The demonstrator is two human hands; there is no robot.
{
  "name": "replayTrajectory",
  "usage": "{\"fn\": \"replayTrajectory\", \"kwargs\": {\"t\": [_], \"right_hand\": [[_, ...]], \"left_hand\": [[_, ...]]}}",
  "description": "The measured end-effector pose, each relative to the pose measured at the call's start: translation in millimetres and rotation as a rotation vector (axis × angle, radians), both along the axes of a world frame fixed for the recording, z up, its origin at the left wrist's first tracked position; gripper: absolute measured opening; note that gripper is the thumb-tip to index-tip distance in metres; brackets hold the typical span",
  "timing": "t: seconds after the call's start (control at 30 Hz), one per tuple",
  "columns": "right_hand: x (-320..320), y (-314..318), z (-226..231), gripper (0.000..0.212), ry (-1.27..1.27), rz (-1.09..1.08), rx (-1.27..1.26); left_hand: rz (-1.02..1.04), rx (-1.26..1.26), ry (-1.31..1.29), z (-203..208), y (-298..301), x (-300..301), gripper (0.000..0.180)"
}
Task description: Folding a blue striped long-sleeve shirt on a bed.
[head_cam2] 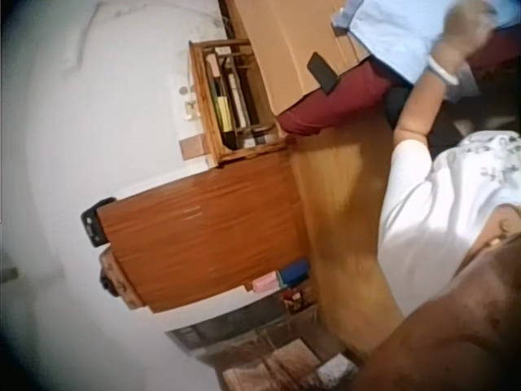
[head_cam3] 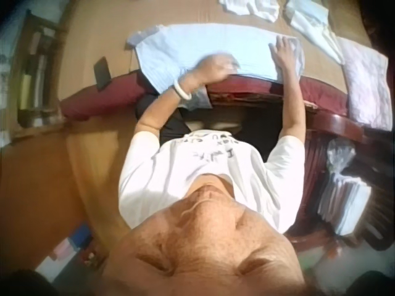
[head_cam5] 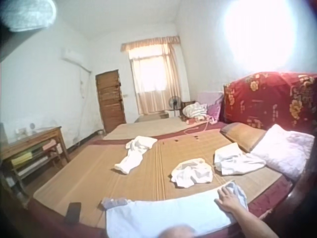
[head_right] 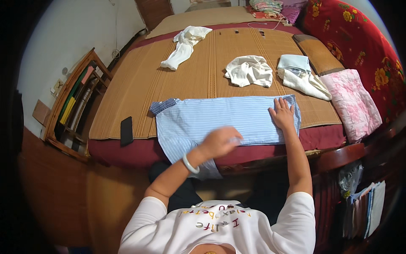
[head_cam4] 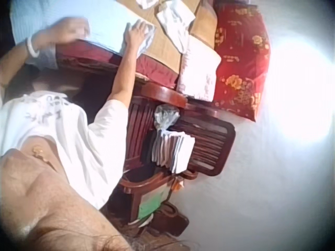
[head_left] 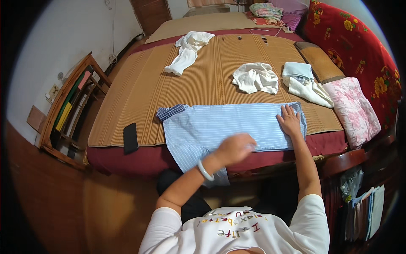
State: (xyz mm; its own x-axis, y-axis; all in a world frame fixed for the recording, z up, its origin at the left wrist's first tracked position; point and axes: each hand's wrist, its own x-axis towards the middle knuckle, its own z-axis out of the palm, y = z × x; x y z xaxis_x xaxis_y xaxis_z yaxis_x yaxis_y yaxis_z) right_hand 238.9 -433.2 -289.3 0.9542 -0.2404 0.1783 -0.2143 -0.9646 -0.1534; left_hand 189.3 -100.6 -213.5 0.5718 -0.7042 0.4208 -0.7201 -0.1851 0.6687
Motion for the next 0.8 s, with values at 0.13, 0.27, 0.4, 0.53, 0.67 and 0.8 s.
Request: {"fn": "replayTrajectory", "kwargs": {"t": [0.13,0.27,0.4,0.53,0.67,0.8], "right_hand": [[1.2,2.1,-2.1,0.065,-0.026,0.020,0.007],[2.1,1.9,0.0,0.065,-0.016,0.015,0.021],[3.4,-18.0,-2.3,0.065,-0.057,-0.057,-0.037],[2.0,-21.0,2.0,0.065,-0.029,-0.088,-0.024],[7.8,-13.2,0.4,0.065,0.003,-0.193,-0.021],[8.3,84.7,14.2,0.062,-0.024,0.231,0.090]], "left_hand": [[0.397,0.411,-0.409,-18.6,56.9,68.7,0.052],[0.670,0.743,-0.232,-55.0,112.7,104.9,0.073],[0.789,0.776,-0.086,-50.3,135.7,125.7,0.077],[0.775,0.739,-0.065,-51.5,136.9,131.2,0.073],[0.781,0.775,-0.059,-34.9,118.5,124.9,0.070],[0.726,0.733,-0.132,-19.3,91.7,96.8,0.069]]}}
